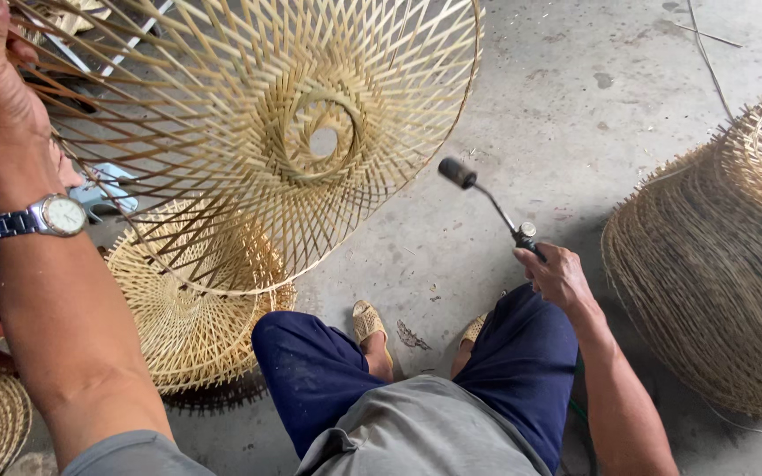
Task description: The person uses a handheld blowtorch to heat the rim of a woven bamboo basket. They rotate the basket with one hand while applying the flame to the edge with the other, then place the heated basket onto a stack of similar baskets.
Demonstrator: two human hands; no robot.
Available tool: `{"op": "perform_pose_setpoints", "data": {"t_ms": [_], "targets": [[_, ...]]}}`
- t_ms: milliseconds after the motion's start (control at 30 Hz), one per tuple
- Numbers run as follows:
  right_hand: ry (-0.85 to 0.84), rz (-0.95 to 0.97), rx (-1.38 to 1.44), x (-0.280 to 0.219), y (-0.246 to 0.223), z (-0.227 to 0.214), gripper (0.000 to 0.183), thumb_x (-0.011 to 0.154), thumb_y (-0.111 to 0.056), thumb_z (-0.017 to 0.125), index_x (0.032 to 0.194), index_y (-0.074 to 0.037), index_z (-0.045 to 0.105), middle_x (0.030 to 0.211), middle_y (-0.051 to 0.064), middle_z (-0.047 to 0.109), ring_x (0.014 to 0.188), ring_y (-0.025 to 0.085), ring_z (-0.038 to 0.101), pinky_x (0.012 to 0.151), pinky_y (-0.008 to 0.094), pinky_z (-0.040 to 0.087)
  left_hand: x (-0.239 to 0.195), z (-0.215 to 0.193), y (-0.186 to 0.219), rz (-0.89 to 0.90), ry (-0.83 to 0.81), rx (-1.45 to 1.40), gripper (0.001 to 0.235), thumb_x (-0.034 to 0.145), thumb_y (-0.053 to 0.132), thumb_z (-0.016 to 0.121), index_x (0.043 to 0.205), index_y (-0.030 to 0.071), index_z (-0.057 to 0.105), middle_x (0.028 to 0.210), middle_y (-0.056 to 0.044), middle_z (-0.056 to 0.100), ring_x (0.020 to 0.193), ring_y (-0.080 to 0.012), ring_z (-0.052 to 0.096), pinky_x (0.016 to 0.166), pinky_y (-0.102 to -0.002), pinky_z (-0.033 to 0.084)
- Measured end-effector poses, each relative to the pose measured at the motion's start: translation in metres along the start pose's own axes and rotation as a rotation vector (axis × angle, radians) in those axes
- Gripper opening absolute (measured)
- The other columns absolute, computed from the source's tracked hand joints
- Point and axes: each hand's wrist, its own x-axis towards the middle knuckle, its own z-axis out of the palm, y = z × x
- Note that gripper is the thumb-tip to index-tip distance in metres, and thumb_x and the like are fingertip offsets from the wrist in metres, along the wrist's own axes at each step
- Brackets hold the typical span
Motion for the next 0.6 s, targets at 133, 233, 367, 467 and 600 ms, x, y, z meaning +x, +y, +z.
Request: {"op": "perform_pose_setpoints", "data": {"t_ms": [133, 233, 367, 467, 600], "targets": [[-0.085, -0.035, -0.034, 0.002, 0.004, 0.010, 0.046, 0.096, -0.042, 0.066, 0.080, 0.001, 0.067, 0.061, 0.010, 0.063, 0.049, 0.017, 0.059, 0.045, 0.035, 0.050, 0.008, -0.014, -0.019, 0.012, 0.000, -0.022, 0.022, 0.116, 0.012, 0.070, 0.098, 0.001, 0.065, 0.085, -0.005, 0.058, 0.075, -0.0171, 0.054, 0.070, -0.030, 0.039], [-0.118, -0.028, -0.055, 0.006, 0.002, 0.020, 0.047, 0.096, -0.043, 0.067, 0.078, 0.002, 0.067, 0.059, 0.010, 0.062, 0.047, 0.017, 0.058, 0.045, 0.036, 0.049, 0.008, -0.019, -0.024, 0.021, 0.022, -0.013, 0.022, 0.115, 0.011, 0.070, 0.097, 0.001, 0.064, 0.084, -0.005, 0.058, 0.074, -0.0168, 0.053, 0.069, -0.029, 0.039], [-0.150, -0.054, -0.045, 0.007, -0.001, 0.035, 0.046, 0.096, -0.043, 0.066, 0.078, 0.000, 0.067, 0.057, 0.008, 0.060, 0.046, 0.016, 0.057, 0.044, 0.035, 0.048, -0.006, -0.026, -0.029, 0.021, 0.061, -0.001, 0.023, 0.114, 0.011, 0.070, 0.095, 0.001, 0.063, 0.082, -0.005, 0.057, 0.073, -0.0164, 0.053, 0.068, -0.029, 0.038], [-0.165, -0.032, -0.047, 0.007, -0.004, 0.042, 0.048, 0.096, -0.044, 0.066, 0.077, 0.001, 0.067, 0.056, 0.009, 0.060, 0.046, 0.016, 0.057, 0.045, 0.035, 0.047, -0.008, -0.024, -0.030, 0.032, 0.079, 0.003, 0.024, 0.114, 0.010, 0.070, 0.093, 0.001, 0.062, 0.081, -0.005, 0.057, 0.072, -0.0160, 0.053, 0.067, -0.029, 0.038], [-0.202, -0.056, -0.062, 0.004, -0.004, 0.048, 0.049, 0.095, -0.045, 0.066, 0.078, 0.001, 0.066, 0.055, 0.010, 0.058, 0.045, 0.017, 0.055, 0.044, 0.036, 0.047, -0.019, -0.025, -0.031, 0.039, 0.119, 0.008, 0.025, 0.113, 0.010, 0.070, 0.092, 0.001, 0.061, 0.079, -0.004, 0.057, 0.070, -0.0156, 0.053, 0.066, -0.029, 0.038]]}}
